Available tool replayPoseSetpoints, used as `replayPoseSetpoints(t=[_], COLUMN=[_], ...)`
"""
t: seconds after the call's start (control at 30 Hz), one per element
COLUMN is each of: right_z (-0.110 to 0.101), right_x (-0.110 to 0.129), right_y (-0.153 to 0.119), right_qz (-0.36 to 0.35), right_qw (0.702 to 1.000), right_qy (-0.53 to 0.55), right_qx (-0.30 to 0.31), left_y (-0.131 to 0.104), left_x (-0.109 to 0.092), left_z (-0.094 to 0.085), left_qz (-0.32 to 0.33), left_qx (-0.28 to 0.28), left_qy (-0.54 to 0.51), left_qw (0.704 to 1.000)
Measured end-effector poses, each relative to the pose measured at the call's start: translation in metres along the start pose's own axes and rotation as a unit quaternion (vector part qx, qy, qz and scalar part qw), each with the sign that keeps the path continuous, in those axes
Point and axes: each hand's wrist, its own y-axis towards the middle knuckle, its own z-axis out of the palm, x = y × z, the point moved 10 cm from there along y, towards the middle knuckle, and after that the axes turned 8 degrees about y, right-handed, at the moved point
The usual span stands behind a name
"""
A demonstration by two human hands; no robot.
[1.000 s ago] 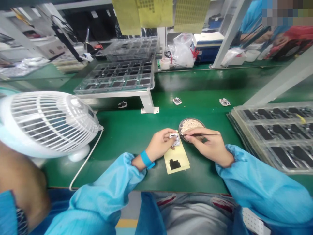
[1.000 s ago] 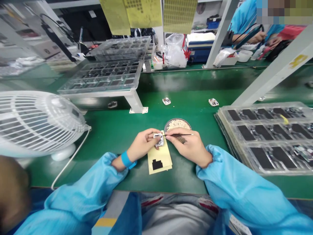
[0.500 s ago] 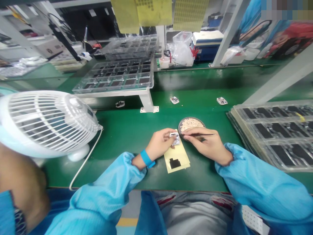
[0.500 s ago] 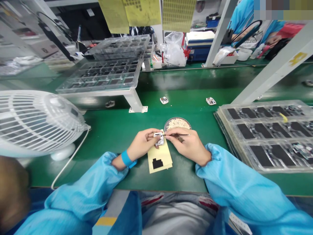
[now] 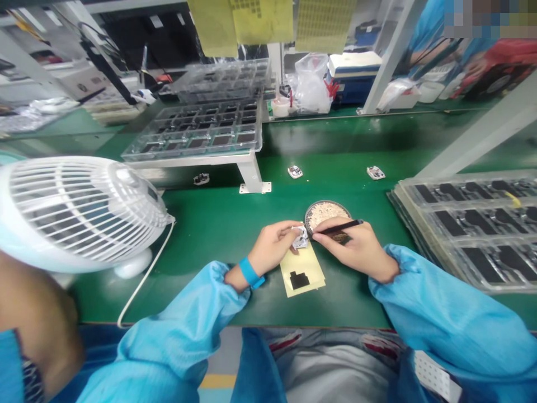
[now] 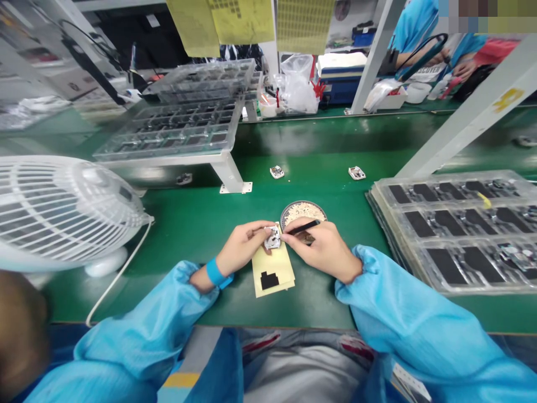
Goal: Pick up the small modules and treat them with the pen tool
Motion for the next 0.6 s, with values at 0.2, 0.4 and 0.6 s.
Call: replayPoseSetpoints(t=[0.2, 0.4, 0.6], right_z=[0.003, 0.013, 0.011], right_x=[-0.034, -0.047, -0.025], right_y=[-0.004, 0.002, 0.009], right_qz=[0.12, 0.204, 0.141], right_qw=[0.988, 0.952, 0.959], right_qy=[0.092, 0.221, 0.22], right_qx=[-0.032, 0.05, 0.11], left_y=[0.0, 0.005, 0.007], left_x=[0.0, 0.005, -0.001], left_z=[-0.001, -0.004, -0.006], left_qz=[0.014, 0.009, 0.009], left_qx=[0.011, 0.022, 0.036], left_qy=[0.018, 0.016, 0.06], left_qw=[1.0, 1.0, 0.997])
